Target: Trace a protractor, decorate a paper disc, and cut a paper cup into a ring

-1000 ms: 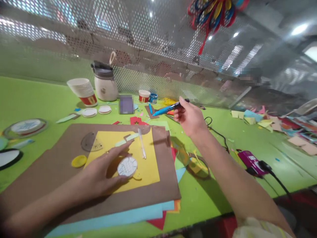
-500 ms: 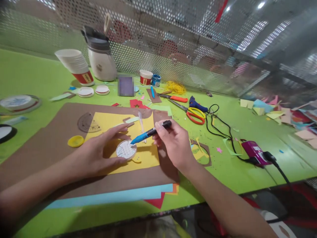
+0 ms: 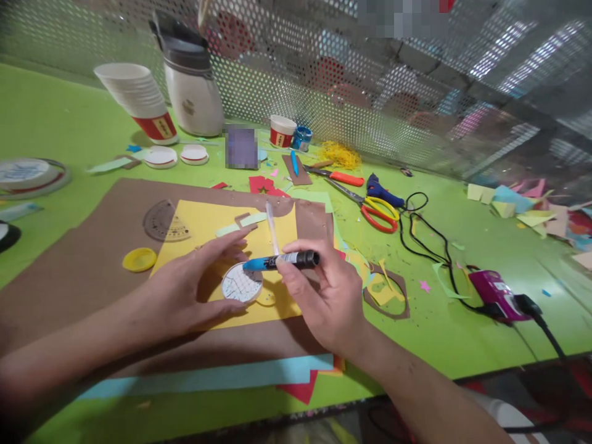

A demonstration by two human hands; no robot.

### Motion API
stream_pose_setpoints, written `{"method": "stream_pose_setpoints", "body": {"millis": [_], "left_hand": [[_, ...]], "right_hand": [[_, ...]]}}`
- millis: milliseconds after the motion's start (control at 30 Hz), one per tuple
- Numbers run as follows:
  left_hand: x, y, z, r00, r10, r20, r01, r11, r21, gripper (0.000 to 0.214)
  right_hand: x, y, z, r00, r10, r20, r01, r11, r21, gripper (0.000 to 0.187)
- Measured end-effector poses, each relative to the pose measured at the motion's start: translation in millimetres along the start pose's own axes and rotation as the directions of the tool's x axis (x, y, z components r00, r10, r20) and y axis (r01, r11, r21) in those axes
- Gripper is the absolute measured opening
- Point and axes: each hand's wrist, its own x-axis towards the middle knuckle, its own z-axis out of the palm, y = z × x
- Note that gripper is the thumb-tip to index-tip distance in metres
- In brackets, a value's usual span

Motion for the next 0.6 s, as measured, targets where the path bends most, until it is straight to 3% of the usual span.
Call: {"method": "stream_pose_setpoints", "body": {"millis": [400, 600], "left_hand": [[0.0, 0.8, -0.2, 0.999, 0.042, 0.016, -0.044, 0.995, 0.085, 0.091], [0.0, 0.4, -0.1, 0.999, 0.05, 0.012, -0.051, 0.995, 0.081, 0.091]], "right_hand": [[-4.7, 0.6, 2.3, 0.997, -0.067, 0.049, 0.069, 0.997, -0.044, 0.016], [-7.0, -2.0, 1.0, 0.997, -0.07, 0.009, 0.07, 0.997, -0.013, 0.017]]}}
